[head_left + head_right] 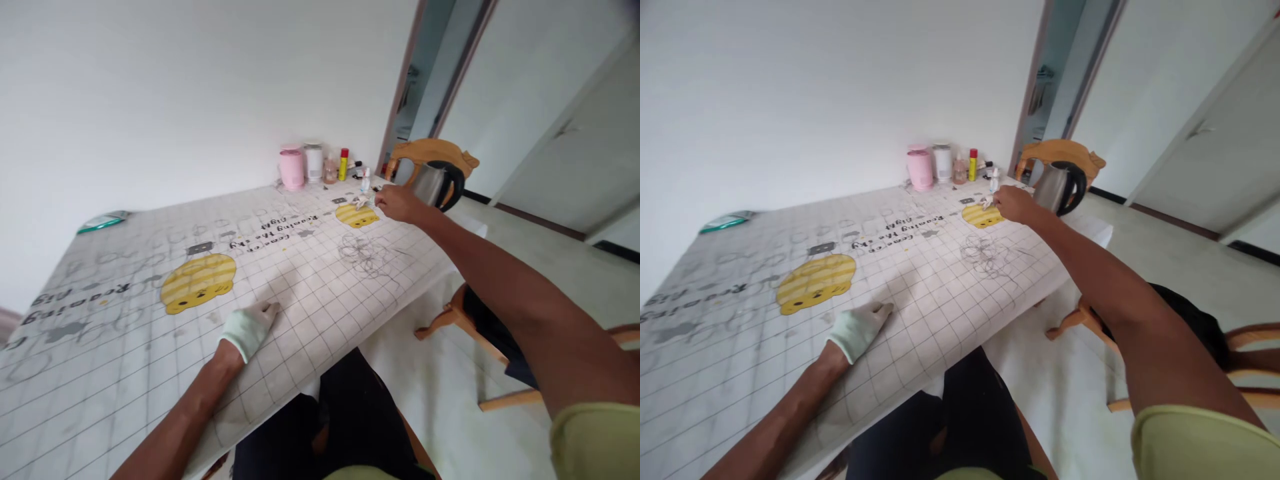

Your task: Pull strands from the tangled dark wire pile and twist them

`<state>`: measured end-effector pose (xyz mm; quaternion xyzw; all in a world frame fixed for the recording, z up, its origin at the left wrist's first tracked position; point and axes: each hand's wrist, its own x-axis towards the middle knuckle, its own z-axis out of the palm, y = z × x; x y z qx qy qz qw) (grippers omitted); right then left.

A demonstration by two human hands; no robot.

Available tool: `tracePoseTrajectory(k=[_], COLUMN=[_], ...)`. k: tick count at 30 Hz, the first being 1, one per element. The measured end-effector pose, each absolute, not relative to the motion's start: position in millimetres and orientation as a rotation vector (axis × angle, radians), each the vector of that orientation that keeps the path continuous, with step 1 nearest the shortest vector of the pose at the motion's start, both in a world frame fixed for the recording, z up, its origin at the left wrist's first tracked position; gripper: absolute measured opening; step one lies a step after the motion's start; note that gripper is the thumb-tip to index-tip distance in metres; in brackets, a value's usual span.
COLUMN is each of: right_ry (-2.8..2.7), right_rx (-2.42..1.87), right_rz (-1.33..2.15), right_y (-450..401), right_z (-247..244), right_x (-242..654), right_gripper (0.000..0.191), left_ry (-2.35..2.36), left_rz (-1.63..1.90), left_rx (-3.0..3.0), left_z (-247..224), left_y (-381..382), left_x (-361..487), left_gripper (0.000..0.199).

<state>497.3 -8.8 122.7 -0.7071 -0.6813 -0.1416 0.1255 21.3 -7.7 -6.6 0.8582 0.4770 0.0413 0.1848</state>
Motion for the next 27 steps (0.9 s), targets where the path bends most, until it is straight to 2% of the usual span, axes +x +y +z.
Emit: tracePoseTrajectory(k=[2,6,9,13,15,20,27], right_ry=[-1.750,-1.396,-1.312,-1.218,-1.190,-1.165,-1.182], right_rx=[-1.954,-1.704,-1.530,-1.372,-1.326,-1.291,-1.200], right_rz=[-0.282,0.225,0.344,0.471,0.536,0.645,0.700], right_y=[-4.4,5.2,10.2,11.7,11.0,6.6,3.4], right_z=[118.6,91.1,66.2,42.0,34.6,23.4,7.4], right_x=[461.0,364.0,288.9,207.1,177.5,137.5,134.2], right_gripper=[0.011,0.010,0.003,0.006,0.008,0.012,0.018], left_ry=[1.326,1.164,0.992,0.928,0.946,0.984,1.118], left_rz=[0.258,0.487,0.571,0.781,0.890,1.098,1.130], left_rx=[2.289,1.975,1.746,1.452,1.353,1.202,1.060], left_z=[-3.8,3.6,7.7,8.8,9.3,12.1,5.9], left_y=[-14.1,-27.6,-31.3,-21.1,-13.9,-1.2,14.2], left_x=[19.6,17.1,17.6,16.5,13.6,4.7,-2.3], left_gripper=[0.041,0.045,0.048,0.053,0.050,0.027,0.023])
